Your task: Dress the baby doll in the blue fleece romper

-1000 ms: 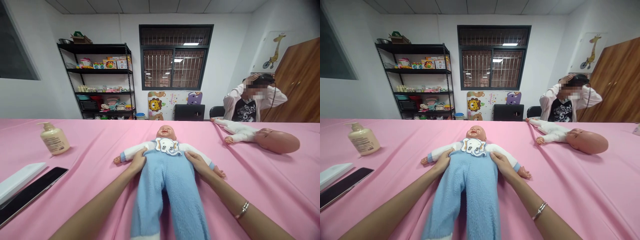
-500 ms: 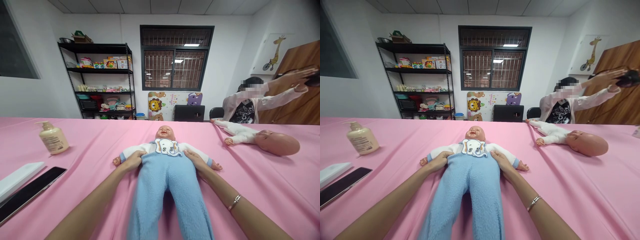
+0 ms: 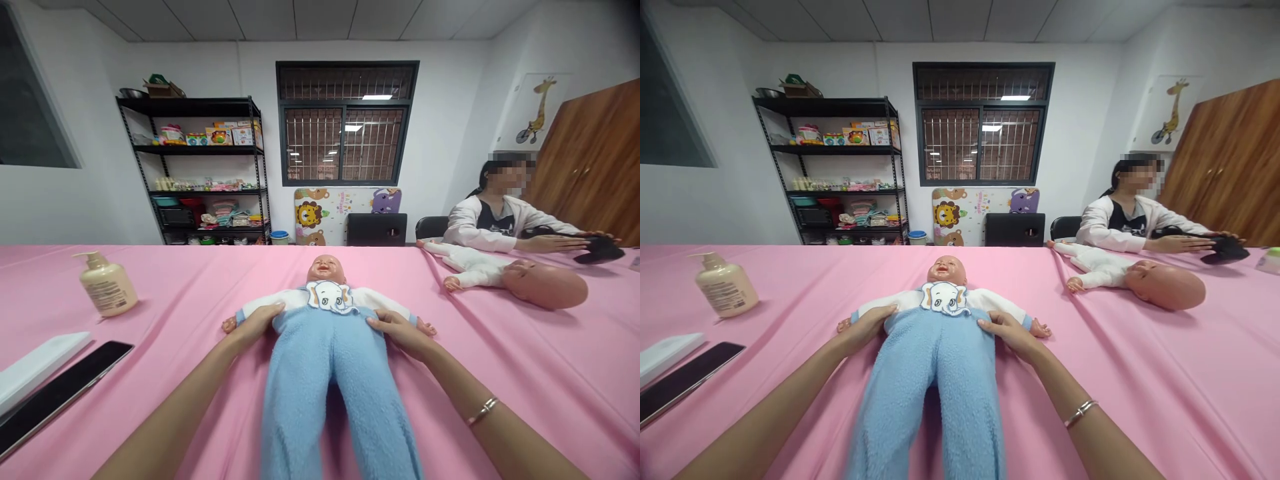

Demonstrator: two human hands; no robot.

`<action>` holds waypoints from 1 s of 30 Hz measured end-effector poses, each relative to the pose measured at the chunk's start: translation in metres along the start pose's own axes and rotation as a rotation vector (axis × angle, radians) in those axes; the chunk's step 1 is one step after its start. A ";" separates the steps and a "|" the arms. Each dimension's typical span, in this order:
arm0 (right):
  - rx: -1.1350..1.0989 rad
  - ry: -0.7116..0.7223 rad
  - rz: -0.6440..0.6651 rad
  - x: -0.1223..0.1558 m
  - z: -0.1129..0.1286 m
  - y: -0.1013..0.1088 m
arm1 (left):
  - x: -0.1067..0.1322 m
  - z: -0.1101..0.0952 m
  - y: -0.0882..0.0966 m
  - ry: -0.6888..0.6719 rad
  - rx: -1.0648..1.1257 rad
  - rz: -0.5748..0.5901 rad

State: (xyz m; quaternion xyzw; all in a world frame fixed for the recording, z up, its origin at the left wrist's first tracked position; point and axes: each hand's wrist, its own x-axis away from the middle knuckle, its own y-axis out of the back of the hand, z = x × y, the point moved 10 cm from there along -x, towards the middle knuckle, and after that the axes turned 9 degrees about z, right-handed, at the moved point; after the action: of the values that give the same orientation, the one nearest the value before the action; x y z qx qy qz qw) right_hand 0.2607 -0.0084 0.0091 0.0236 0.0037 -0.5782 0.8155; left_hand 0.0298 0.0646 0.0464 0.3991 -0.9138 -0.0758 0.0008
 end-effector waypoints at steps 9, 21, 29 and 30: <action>-0.208 0.159 -0.141 -0.004 0.019 -0.010 | 0.003 -0.012 -0.010 -0.070 0.139 0.032; -0.219 0.128 -0.259 -0.002 0.009 0.018 | -0.008 0.014 0.011 -0.057 -0.047 -0.052; -0.100 0.149 -0.179 0.000 0.018 0.013 | -0.003 0.012 0.013 -0.068 -0.093 -0.103; -0.003 0.133 -0.181 0.000 0.015 0.015 | -0.003 0.011 0.013 -0.072 -0.101 -0.102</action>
State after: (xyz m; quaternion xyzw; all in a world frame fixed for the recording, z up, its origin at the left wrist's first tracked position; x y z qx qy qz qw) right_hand 0.2743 -0.0041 0.0245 0.0603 0.0606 -0.6467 0.7580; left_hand 0.0220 0.0767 0.0376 0.4418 -0.8866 -0.1362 -0.0157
